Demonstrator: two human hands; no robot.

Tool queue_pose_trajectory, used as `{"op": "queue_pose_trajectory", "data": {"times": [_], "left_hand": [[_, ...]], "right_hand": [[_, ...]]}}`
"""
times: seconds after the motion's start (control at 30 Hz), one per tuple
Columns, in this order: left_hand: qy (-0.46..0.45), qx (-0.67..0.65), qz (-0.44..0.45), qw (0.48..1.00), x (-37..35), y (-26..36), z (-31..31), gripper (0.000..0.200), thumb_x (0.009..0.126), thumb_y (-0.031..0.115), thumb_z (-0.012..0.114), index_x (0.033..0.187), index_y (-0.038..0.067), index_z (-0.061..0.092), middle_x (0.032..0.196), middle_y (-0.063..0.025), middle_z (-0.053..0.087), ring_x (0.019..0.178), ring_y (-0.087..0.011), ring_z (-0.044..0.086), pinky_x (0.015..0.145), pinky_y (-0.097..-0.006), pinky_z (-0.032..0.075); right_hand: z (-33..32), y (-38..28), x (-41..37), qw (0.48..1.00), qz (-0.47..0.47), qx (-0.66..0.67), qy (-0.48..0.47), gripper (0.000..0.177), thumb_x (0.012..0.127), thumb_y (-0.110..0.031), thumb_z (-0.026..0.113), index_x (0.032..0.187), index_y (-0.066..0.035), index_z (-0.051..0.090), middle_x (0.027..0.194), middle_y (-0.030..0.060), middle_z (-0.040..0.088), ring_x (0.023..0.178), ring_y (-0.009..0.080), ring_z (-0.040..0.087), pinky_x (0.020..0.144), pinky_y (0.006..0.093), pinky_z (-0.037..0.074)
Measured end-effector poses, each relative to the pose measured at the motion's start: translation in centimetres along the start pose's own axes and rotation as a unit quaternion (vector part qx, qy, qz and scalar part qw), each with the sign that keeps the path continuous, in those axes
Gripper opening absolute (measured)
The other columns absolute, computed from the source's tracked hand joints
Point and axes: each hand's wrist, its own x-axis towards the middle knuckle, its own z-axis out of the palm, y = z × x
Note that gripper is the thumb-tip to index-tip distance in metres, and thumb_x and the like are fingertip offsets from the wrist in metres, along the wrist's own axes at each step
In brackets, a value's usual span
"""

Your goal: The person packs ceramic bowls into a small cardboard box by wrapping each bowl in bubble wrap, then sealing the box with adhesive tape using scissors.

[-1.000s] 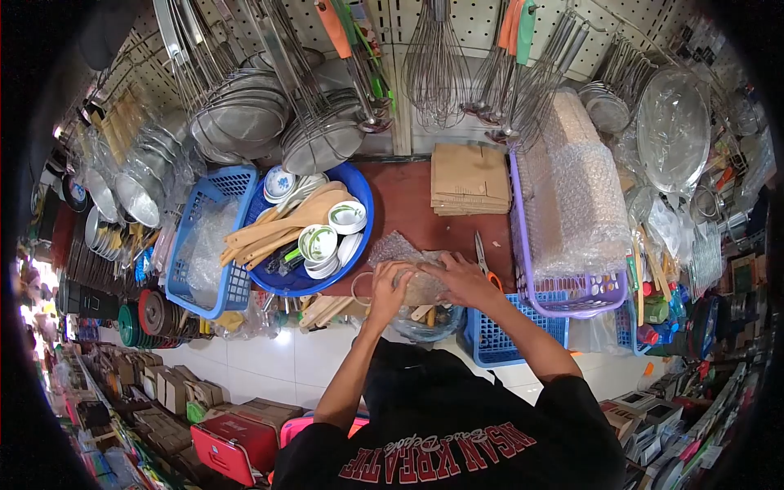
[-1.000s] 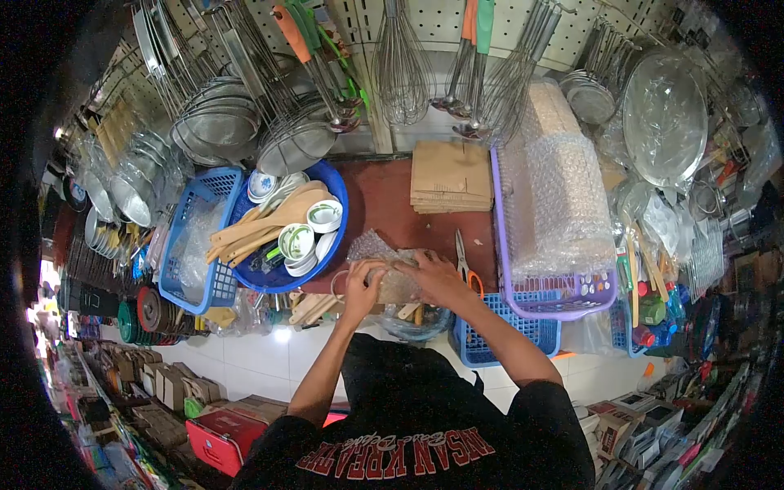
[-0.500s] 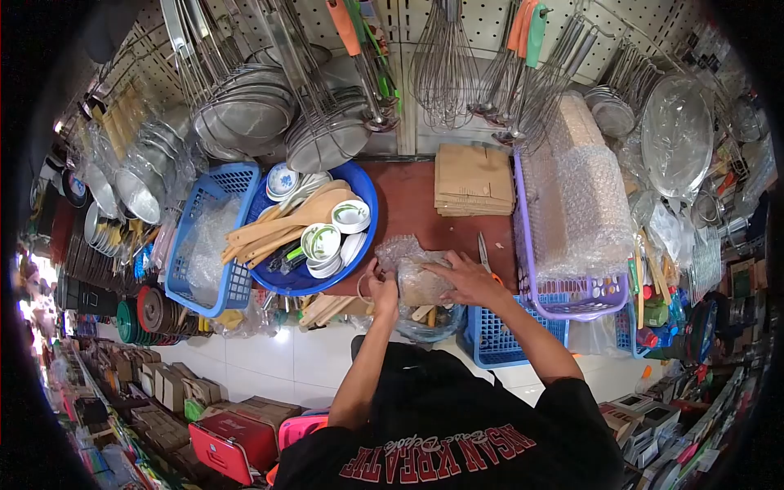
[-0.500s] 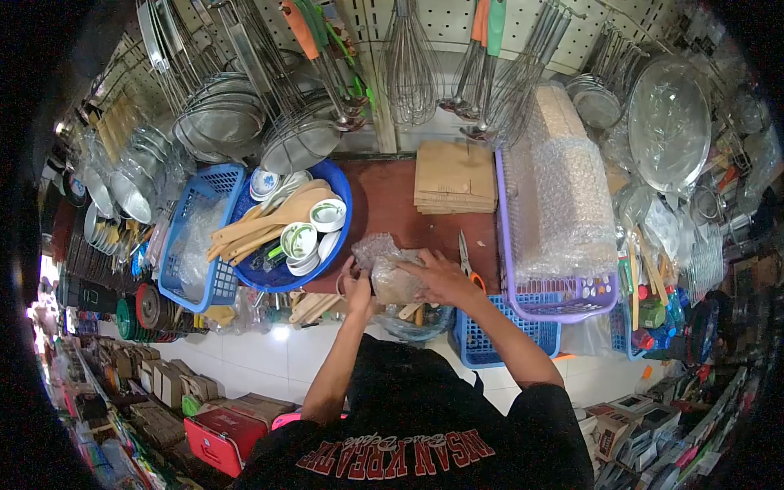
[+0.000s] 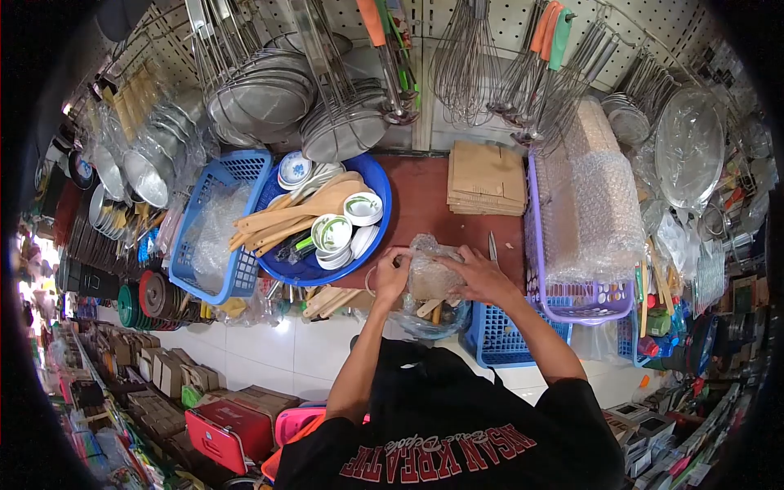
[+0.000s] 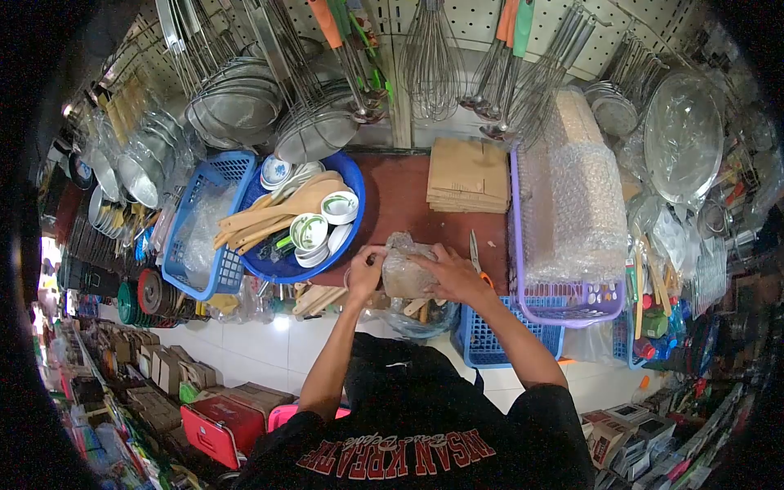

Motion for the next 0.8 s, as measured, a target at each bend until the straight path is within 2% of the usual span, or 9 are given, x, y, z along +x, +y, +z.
{"op": "queue_pose_trajectory", "data": {"times": [0.03, 0.13, 0.23, 0.3, 0.43, 0.53, 0.6, 0.7, 0.8], "left_hand": [[0.0, 0.008, 0.041, 0.999, 0.2, -0.2, 0.0, 0.016, 0.092, 0.01, 0.062, 0.103, 0.001, 0.067, 0.092, -0.0067, 0.068, 0.085, -0.0141, 0.06, 0.077, -0.0302, 0.047], [-0.073, -0.157, 0.015, 0.985, 0.4, 0.3, 0.6, 0.013, 0.092, 0.012, 0.061, 0.1, 0.002, 0.066, 0.096, -0.0088, 0.069, 0.085, -0.015, 0.062, 0.077, -0.032, 0.048], [-0.161, -0.023, -0.009, 0.987, 0.0, 3.0, 0.3, 0.016, 0.092, 0.013, 0.063, 0.102, 0.002, 0.064, 0.103, -0.0105, 0.069, 0.091, -0.0149, 0.063, 0.08, -0.0327, 0.049], [-0.155, 0.004, 0.019, 0.988, 0.0, 3.2, 0.8, 0.019, 0.091, 0.014, 0.064, 0.106, 0.002, 0.062, 0.104, -0.0113, 0.069, 0.091, -0.0155, 0.063, 0.081, -0.0326, 0.05], [-0.109, -0.021, 0.069, 0.991, -0.2, 3.1, 1.5, 0.028, 0.09, 0.014, 0.066, 0.113, 0.001, 0.058, 0.102, -0.0122, 0.07, 0.093, -0.0176, 0.064, 0.081, -0.0329, 0.051], [-0.135, -0.039, 0.046, 0.989, -0.1, 3.3, 1.4, 0.036, 0.086, 0.016, 0.067, 0.118, 0.003, 0.055, 0.106, -0.0132, 0.069, 0.104, -0.0286, 0.066, 0.092, -0.0376, 0.048], [-0.15, -0.018, 0.07, 0.986, 0.2, 3.7, 1.1, 0.036, 0.086, 0.015, 0.066, 0.118, 0.003, 0.055, 0.106, -0.0124, 0.069, 0.104, -0.0279, 0.066, 0.091, -0.0378, 0.048], [-0.174, -0.003, 0.072, 0.982, 0.4, 4.7, 0.9, 0.035, 0.086, 0.013, 0.064, 0.118, 0.003, 0.054, 0.105, -0.0116, 0.07, 0.104, -0.0273, 0.066, 0.091, -0.0382, 0.048], [-0.167, 0.001, 0.069, 0.983, 0.4, 4.9, 1.1, 0.035, 0.085, 0.011, 0.062, 0.118, 0.002, 0.054, 0.102, -0.0122, 0.069, 0.102, -0.0277, 0.067, 0.09, -0.0389, 0.048]], "right_hand": [[0.1, 0.0, 0.0, 1.0, -0.004, -0.001, 0.0, 0.078, 0.078, -0.033, 0.078, 0.147, -0.027, 0.041, 0.125, 0.0175, 0.044, 0.121, 0.0384, 0.048, 0.097, 0.0473, 0.047], [0.3, 0.3, 0.0, 1.0, -0.011, -0.007, 0.004, 0.078, 0.078, -0.033, 0.078, 0.146, -0.026, 0.041, 0.126, 0.0173, 0.043, 0.122, 0.0384, 0.047, 0.097, 0.0472, 0.047], [0.5, 0.5, 0.0, 1.0, -0.018, -0.009, 0.014, 0.076, 0.077, -0.031, 0.078, 0.145, -0.024, 0.043, 0.127, 0.016, 0.043, 0.122, 0.0382, 0.048, 0.097, 0.0472, 0.048], [0.7, 0.7, 0.0, 0.999, -0.023, 0.003, 0.024, 0.074, 0.077, -0.028, 0.078, 0.143, -0.022, 0.045, 0.126, 0.0139, 0.043, 0.12, 0.0377, 0.049, 0.095, 0.0478, 0.049], [0.8, 1.1, 0.2, 0.998, -0.023, 0.045, 0.029, 0.089, 0.073, -0.029, 0.081, 0.148, -0.019, 0.034, 0.133, 0.0158, 0.046, 0.125, 0.0394, 0.048, 0.098, 0.0487, 0.047], [0.5, 1.3, 0.5, 0.991, 0.004, 0.123, 0.055, 0.104, 0.069, -0.03, 0.084, 0.152, -0.016, 0.023, 0.139, 0.0182, 0.046, 0.129, 0.0416, 0.045, 0.101, 0.0501, 0.045], [0.2, 1.4, 0.7, 0.987, 0.021, 0.152, 0.054, 0.114, 0.065, -0.03, 0.086, 0.154, -0.015, 0.017, 0.142, 0.0196, 0.046, 0.131, 0.0444, 0.044, 0.102, 0.0513, 0.043], [1.4, 1.9, 1.7, 0.999, -0.005, 0.033, 0.036, 0.119, 0.062, -0.032, 0.088, 0.155, -0.018, 0.015, 0.137, 0.0174, 0.048, 0.127, 0.0439, 0.046, 0.1, 0.0518, 0.045], [0.3, 1.1, 2.2, 0.999, 0.001, -0.015, -0.036, 0.113, 0.061, -0.034, 0.088, 0.153, -0.018, 0.024, 0.131, 0.0144, 0.047, 0.123, 0.0415, 0.047, 0.098, 0.0523, 0.046]]}}
